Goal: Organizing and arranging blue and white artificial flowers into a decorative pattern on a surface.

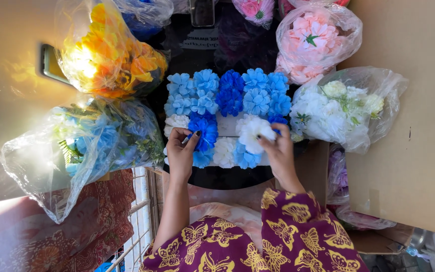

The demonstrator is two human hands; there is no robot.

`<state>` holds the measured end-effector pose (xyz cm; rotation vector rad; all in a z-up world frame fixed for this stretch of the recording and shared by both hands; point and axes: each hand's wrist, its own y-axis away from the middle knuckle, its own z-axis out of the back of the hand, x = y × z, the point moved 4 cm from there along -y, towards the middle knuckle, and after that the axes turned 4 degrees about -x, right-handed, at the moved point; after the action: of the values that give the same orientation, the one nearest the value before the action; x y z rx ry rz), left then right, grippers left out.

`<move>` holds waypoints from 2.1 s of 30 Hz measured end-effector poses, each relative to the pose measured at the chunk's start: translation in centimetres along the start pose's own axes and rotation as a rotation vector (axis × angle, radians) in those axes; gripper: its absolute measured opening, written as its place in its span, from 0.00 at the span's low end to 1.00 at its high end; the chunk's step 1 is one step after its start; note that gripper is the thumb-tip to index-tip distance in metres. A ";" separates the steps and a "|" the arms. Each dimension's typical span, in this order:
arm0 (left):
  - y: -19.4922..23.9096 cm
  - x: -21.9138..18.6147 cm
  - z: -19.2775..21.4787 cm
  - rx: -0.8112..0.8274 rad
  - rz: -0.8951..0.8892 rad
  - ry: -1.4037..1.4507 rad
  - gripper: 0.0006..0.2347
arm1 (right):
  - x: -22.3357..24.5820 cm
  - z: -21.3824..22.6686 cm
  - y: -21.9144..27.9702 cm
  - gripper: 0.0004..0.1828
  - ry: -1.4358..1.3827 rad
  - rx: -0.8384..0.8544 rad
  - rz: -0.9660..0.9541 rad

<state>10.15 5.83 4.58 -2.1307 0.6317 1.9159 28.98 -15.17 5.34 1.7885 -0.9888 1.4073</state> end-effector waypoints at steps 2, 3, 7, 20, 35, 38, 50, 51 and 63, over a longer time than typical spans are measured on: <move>0.4 0.5 0.7 0.014 -0.022 -0.017 0.07 | 1.2 -3.1 -1.2 0.21 0.247 0.052 0.060; 0.4 0.6 1.0 0.029 -0.049 -0.032 0.07 | 1.9 -4.9 -2.0 0.18 0.494 0.103 0.126; 0.9 -0.9 1.7 0.028 -0.048 -0.004 0.07 | 1.4 -8.5 -3.7 0.18 0.770 0.171 0.268; 1.9 -0.8 1.9 0.031 0.022 0.038 0.11 | -1.2 -10.5 -4.9 0.22 1.157 0.267 0.471; 7.8 1.2 -15.0 0.568 -0.381 -0.580 0.31 | 2.4 7.0 3.4 0.10 0.666 -0.040 0.064; 7.8 3.1 -17.0 0.612 -0.431 -0.661 0.30 | 1.5 8.5 4.6 0.10 0.630 -0.075 -0.027; 7.6 5.6 -19.2 0.481 -0.576 -1.032 0.31 | 3.5 7.1 4.0 0.11 0.835 -0.036 0.075; 7.8 5.4 -19.3 0.469 -0.592 -1.035 0.31 | 3.5 6.7 3.9 0.11 0.887 -0.025 0.138; 7.1 -0.9 -4.7 -0.081 -0.763 -0.831 0.11 | 5.6 1.5 5.1 0.10 0.840 0.044 0.488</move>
<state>11.11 -2.33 6.96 -1.1130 -0.3729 2.0522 26.08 -19.95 10.66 0.8099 -0.9325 2.2140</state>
